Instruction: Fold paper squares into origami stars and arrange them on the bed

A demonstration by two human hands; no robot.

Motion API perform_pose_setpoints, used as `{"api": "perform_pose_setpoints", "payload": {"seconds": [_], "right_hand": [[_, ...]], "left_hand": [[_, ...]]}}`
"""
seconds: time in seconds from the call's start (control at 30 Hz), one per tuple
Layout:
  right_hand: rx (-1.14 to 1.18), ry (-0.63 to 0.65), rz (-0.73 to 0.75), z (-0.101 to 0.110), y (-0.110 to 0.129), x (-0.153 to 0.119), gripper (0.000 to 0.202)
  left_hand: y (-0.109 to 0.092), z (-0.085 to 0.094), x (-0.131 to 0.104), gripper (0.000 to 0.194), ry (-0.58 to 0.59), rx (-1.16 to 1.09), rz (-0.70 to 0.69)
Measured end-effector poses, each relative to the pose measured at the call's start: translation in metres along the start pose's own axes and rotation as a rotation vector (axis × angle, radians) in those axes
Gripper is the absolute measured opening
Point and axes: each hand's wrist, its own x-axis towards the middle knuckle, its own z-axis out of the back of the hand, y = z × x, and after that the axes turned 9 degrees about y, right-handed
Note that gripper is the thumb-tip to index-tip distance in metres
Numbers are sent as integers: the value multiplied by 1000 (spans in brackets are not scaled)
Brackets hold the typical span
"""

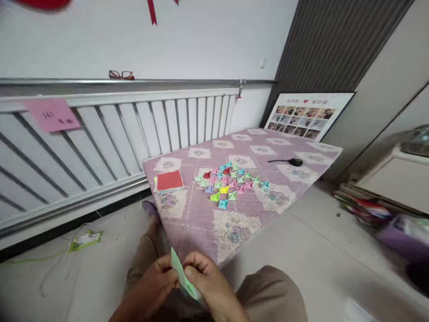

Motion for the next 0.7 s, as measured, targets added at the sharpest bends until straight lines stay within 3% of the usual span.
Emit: {"api": "perform_pose_setpoints", "payload": {"seconds": [0.13,0.37,0.5,0.7], "right_hand": [[-79,-52,0,-3,5,1,35],[-536,-208,138,-4,14,0,21],[-758,-106,149,-3,19,-6,16],[-875,88,89,-7,34,-14,18]], "left_hand": [[0,3,-2,15,-7,41,-9],[2,12,-3,30,8,84,-32],[1,9,-4,38,-11,74,18],[5,10,-5,38,58,-78,36]]}}
